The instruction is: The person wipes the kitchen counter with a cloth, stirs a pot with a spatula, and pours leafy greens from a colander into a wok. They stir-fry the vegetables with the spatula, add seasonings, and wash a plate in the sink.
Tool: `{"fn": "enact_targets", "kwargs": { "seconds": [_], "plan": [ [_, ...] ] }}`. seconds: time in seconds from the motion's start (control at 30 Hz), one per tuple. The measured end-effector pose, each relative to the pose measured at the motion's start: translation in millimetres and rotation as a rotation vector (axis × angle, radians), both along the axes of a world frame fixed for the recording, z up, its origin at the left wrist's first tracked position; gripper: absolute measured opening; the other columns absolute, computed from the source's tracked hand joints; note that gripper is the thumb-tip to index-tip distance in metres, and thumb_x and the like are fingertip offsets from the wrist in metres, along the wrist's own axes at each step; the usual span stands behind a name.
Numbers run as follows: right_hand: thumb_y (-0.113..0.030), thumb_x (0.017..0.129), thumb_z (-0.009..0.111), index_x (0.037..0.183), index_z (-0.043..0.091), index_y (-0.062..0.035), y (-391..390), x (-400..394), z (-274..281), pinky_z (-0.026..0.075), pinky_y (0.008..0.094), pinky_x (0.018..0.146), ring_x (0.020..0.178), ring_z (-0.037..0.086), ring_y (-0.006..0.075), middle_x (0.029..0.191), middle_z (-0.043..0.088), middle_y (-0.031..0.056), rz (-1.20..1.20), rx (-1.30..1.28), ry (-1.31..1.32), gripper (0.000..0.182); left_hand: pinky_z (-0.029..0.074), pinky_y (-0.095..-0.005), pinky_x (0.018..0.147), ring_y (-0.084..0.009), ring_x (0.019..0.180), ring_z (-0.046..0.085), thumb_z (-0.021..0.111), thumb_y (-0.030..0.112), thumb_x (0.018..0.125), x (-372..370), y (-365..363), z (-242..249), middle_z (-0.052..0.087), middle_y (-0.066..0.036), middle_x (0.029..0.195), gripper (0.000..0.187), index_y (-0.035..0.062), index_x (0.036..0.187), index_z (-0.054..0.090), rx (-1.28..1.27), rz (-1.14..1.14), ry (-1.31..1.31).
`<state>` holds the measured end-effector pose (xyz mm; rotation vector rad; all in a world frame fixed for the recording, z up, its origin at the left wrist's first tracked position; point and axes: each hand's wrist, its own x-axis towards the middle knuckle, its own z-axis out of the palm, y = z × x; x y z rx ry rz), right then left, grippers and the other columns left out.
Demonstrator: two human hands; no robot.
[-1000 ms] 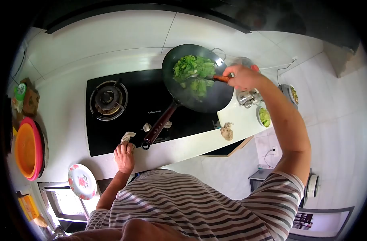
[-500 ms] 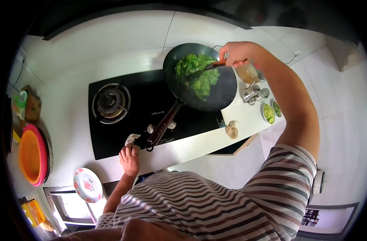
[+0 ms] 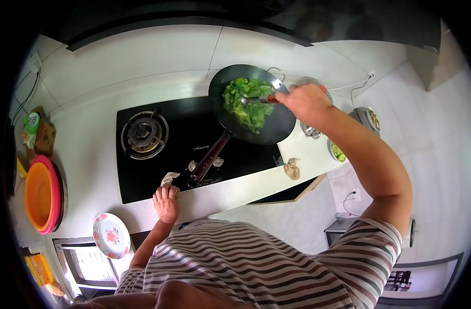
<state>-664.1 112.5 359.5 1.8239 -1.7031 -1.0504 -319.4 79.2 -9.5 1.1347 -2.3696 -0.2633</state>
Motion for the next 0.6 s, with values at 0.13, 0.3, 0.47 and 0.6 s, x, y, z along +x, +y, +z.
{"fn": "enact_targets", "kwargs": {
  "seconds": [0.13, 0.3, 0.47, 0.6],
  "plan": [
    [-0.004, 0.072, 0.053, 0.105, 0.052, -0.0171, -16, 29, 5, 0.047, 0.0374, 0.055, 0.067, 0.061, 0.0257, 0.074, 0.059, 0.0093, -0.023, -0.004, -0.207, 0.035, 0.035, -0.0373, 0.087, -0.0254, 0.103, 0.045, 0.052, 0.01, 0.073, 0, 0, -4, 0.049, -0.004, 0.109, 0.027, 0.0112, 0.1, 0.057, -0.007, 0.001, -0.008],
    [-0.009, 0.073, 0.055, 0.086, 0.064, -0.0167, -72, 55, -26, 0.047, 0.0369, 0.054, 0.067, 0.062, 0.0249, 0.065, 0.06, 0.0083, 0.131, 0.087, -0.241, 0.017, 0.037, -0.037, 0.084, -0.0228, 0.101, 0.047, 0.051, 0.015, 0.076, 0, -1, -4, 0.05, -0.002, 0.108, 0.023, 0.0142, 0.098, 0.056, -0.069, 0.008, -0.041],
    [-0.012, 0.069, 0.061, 0.081, 0.068, -0.0087, -144, 38, -68, 0.051, 0.0355, 0.06, 0.076, 0.064, 0.0232, 0.081, 0.066, 0.0077, -0.309, 0.11, -0.086, 0.014, 0.036, -0.0369, 0.086, -0.0237, 0.102, 0.046, 0.052, 0.013, 0.074, 1, -2, -11, 0.05, -0.003, 0.109, 0.028, 0.0122, 0.101, 0.057, -0.045, 0.01, -0.045],
    [-0.013, 0.069, 0.064, 0.079, 0.065, 0.0015, -128, 34, -14, 0.048, 0.0337, 0.047, 0.054, 0.061, 0.0224, 0.068, 0.063, 0.013, -0.547, 0.156, -0.24, 0.017, 0.035, -0.0367, 0.085, -0.0238, 0.102, 0.046, 0.053, 0.013, 0.073, 1, -1, -9, 0.05, -0.004, 0.109, 0.029, 0.0119, 0.101, 0.057, -0.032, 0.006, -0.02]
  ]
}}
